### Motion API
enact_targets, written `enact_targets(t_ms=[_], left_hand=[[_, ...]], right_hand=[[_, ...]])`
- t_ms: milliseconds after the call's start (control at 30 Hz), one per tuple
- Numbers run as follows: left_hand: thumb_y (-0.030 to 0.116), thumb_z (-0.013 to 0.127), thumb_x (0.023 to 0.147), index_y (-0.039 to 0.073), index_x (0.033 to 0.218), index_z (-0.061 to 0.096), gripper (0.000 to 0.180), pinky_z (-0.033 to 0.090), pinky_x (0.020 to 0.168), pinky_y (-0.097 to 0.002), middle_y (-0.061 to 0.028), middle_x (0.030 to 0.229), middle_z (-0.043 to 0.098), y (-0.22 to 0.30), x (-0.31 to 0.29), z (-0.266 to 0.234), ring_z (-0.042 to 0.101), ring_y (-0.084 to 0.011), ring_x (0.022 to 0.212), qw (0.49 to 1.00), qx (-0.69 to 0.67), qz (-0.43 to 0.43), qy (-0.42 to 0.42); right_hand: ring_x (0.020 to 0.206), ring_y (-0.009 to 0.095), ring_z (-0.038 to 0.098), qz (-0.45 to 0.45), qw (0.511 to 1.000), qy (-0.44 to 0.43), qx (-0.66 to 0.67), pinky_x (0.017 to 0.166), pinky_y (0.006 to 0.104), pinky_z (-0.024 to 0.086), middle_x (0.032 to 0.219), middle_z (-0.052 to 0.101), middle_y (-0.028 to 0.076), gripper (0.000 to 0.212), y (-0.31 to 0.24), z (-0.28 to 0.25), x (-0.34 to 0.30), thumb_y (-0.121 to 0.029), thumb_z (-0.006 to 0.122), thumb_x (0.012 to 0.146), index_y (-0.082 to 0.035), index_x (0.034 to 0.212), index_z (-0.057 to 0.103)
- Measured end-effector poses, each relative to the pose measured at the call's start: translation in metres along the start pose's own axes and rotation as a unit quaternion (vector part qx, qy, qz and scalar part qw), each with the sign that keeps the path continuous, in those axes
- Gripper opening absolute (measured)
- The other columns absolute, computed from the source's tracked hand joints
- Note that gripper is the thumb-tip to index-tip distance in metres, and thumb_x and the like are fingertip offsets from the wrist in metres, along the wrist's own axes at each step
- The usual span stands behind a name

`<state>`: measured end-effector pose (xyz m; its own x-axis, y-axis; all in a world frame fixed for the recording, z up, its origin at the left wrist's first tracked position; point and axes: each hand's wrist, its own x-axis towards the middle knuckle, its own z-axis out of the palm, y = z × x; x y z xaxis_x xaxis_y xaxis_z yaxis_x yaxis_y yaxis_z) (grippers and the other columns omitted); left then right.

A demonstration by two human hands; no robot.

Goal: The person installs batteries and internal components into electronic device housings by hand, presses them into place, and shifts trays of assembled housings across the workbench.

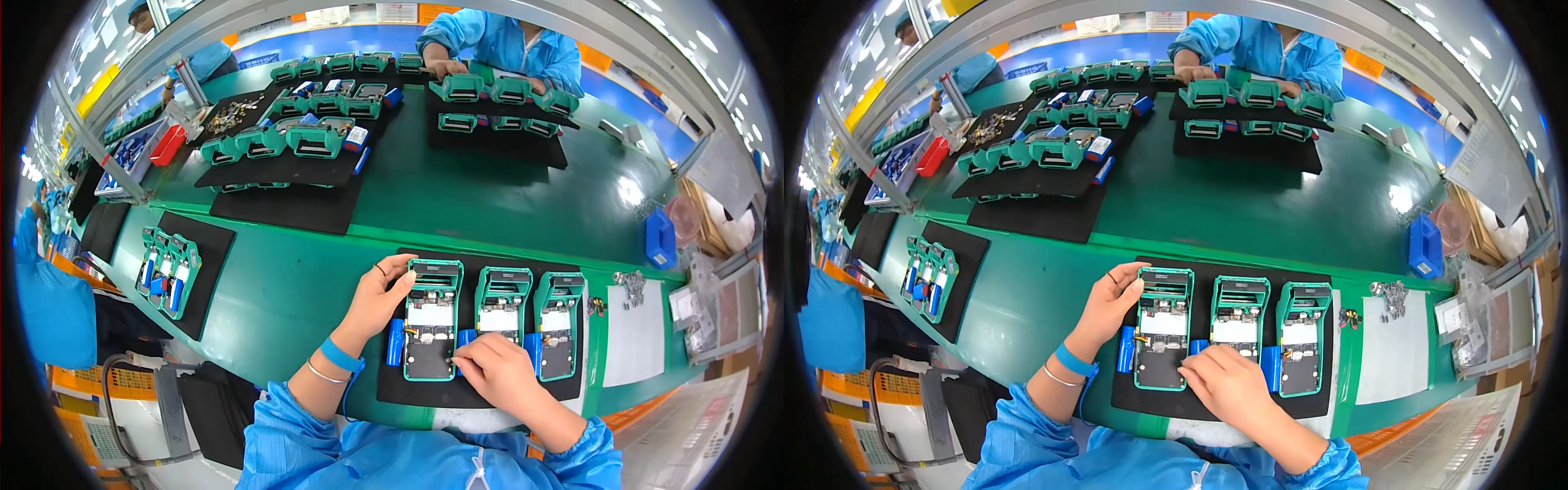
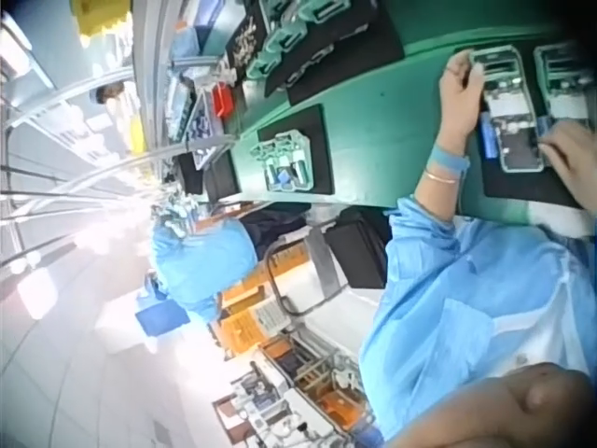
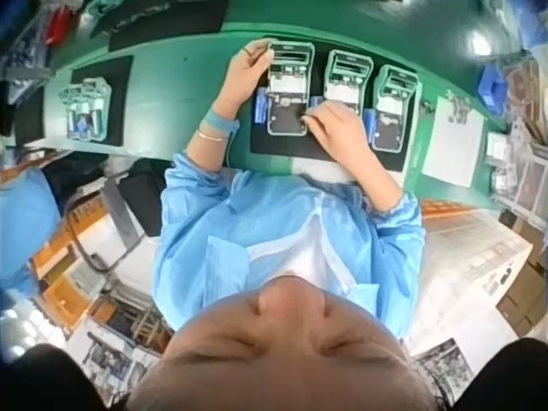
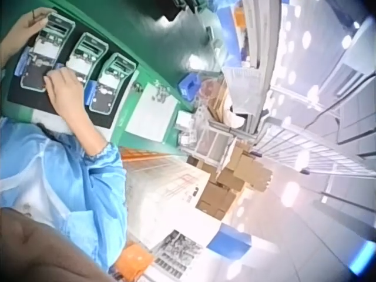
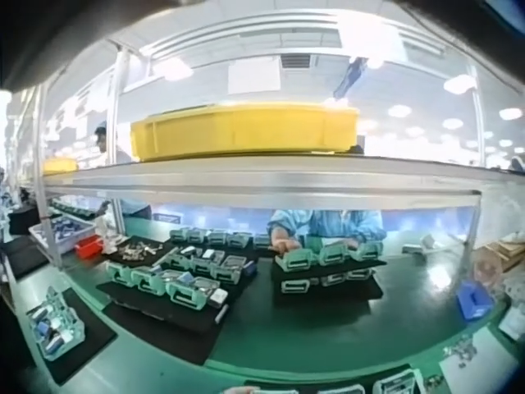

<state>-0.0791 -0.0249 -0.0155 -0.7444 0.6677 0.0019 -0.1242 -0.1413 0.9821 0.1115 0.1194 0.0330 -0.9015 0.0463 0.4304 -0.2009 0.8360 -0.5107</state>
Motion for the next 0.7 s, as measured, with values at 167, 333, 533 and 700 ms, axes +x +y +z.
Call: enact_targets(t_ms=[167,333,533,700], left_hand=[[0.014,0.06,0.098,-0.003,0.124,0.053,0.032,0.048,0.094,-0.0288,-0.0102,0.115,0.064,-0.005,0.001,0.003,0.06,-0.0146,0.106,1.0,-0.017,0.009,0.006],[0.012,0.063,0.095,-0.002,0.118,0.055,0.028,0.048,0.091,-0.0271,-0.0081,0.11,0.065,-0.008,-0.006,0.006,0.06,-0.0123,0.101,0.999,-0.035,0.027,0.031],[0.013,0.064,0.095,-0.002,0.118,0.055,0.03,0.046,0.09,-0.0268,-0.0082,0.11,0.065,-0.009,-0.007,0.004,0.059,-0.0113,0.101,0.998,-0.046,0.03,0.03],[0.015,0.064,0.095,-0.002,0.119,0.055,0.031,0.046,0.091,-0.0268,-0.0083,0.11,0.064,-0.007,-0.009,-0.001,0.058,-0.0115,0.101,0.999,-0.034,0.022,0.023]], right_hand=[[0.071,0.022,0.057,-0.056,0.995,0.017,-0.076,0.057,0.0335,0.049,0.074,0.056,0.002,0.013,0.003,0.012,0.025,-0.013,0.075,0.075,-0.011,0.08,0.063],[0.071,0.02,0.06,-0.057,0.987,0.006,-0.148,0.056,0.0343,0.051,0.07,0.055,0.002,0.015,0.012,0.04,0.051,-0.019,0.071,0.074,-0.011,0.073,0.059],[0.064,0.02,0.062,-0.049,0.983,0.014,-0.175,0.052,0.0338,0.05,0.065,0.054,0.003,0.013,0.017,0.051,0.055,-0.016,0.068,0.074,-0.009,0.07,0.057],[0.062,0.02,0.061,-0.06,0.98,-0.01,-0.191,0.05,0.0333,0.049,0.064,0.054,0.003,0.012,0.013,0.051,0.061,-0.012,0.066,0.071,-0.01,0.068,0.054]])
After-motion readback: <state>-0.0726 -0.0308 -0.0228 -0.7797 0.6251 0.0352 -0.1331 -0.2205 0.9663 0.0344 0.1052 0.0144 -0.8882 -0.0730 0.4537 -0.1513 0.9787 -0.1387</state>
